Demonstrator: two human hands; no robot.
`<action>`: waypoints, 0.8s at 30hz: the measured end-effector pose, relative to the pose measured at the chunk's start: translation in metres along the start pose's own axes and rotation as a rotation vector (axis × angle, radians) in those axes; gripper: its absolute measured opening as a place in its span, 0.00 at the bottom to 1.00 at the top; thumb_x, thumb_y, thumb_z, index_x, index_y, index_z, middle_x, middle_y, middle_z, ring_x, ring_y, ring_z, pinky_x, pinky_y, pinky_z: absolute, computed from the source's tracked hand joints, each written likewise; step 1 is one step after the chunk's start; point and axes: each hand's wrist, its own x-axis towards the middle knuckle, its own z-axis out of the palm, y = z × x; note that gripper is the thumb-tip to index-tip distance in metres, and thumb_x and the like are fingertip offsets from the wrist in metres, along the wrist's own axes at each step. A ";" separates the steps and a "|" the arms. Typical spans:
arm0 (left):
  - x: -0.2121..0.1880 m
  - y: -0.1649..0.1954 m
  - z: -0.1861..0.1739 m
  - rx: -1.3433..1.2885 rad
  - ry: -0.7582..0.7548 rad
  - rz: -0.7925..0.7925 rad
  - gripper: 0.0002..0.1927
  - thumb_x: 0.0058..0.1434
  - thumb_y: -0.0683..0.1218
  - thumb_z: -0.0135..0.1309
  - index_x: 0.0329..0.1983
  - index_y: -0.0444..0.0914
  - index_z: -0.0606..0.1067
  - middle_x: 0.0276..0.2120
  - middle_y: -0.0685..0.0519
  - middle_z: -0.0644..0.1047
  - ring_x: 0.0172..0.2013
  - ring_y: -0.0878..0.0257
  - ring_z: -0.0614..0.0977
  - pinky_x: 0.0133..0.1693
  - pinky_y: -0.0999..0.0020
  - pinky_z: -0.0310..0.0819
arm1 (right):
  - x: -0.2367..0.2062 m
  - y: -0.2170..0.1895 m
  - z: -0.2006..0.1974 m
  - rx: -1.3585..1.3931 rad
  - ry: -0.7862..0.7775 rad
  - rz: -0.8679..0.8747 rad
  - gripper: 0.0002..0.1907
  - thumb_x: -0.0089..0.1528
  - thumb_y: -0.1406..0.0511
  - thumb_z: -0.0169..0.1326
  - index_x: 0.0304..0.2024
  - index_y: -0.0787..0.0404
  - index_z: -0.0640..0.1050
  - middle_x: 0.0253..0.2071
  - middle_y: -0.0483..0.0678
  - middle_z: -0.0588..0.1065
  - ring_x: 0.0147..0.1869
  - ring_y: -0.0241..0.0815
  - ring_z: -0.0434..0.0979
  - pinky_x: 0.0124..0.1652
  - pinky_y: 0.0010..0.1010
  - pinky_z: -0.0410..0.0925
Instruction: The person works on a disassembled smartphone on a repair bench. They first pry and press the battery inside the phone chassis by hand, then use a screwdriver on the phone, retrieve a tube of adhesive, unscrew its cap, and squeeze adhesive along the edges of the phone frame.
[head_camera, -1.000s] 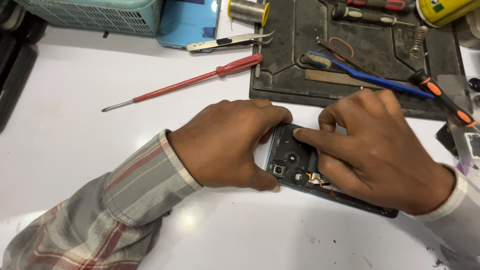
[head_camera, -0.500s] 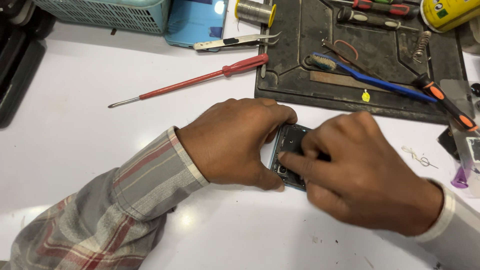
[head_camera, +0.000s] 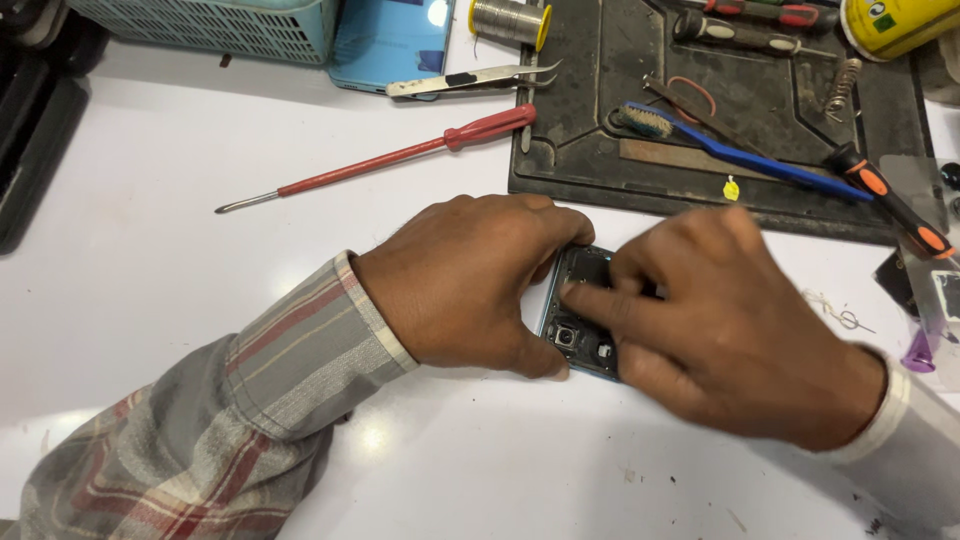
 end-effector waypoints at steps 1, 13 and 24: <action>0.001 0.000 -0.001 0.009 -0.001 -0.003 0.31 0.37 0.57 0.72 0.40 0.40 0.74 0.33 0.51 0.76 0.36 0.52 0.81 0.36 0.54 0.74 | 0.000 0.000 0.000 0.011 -0.011 -0.018 0.23 0.47 0.67 0.56 0.47 0.56 0.83 0.35 0.45 0.70 0.42 0.44 0.67 0.43 0.45 0.57; 0.002 0.004 -0.001 -0.013 0.021 0.013 0.32 0.36 0.56 0.72 0.44 0.41 0.76 0.33 0.52 0.77 0.35 0.53 0.81 0.36 0.56 0.74 | -0.002 0.018 -0.002 -0.089 0.026 0.061 0.24 0.52 0.66 0.54 0.52 0.54 0.82 0.39 0.46 0.71 0.45 0.48 0.65 0.44 0.45 0.56; 0.002 0.005 -0.002 -0.006 -0.016 -0.023 0.36 0.37 0.57 0.72 0.49 0.41 0.75 0.31 0.53 0.76 0.34 0.55 0.81 0.36 0.57 0.74 | -0.012 0.023 -0.014 -0.093 0.013 0.097 0.21 0.47 0.65 0.55 0.43 0.53 0.85 0.32 0.43 0.70 0.40 0.46 0.65 0.42 0.44 0.56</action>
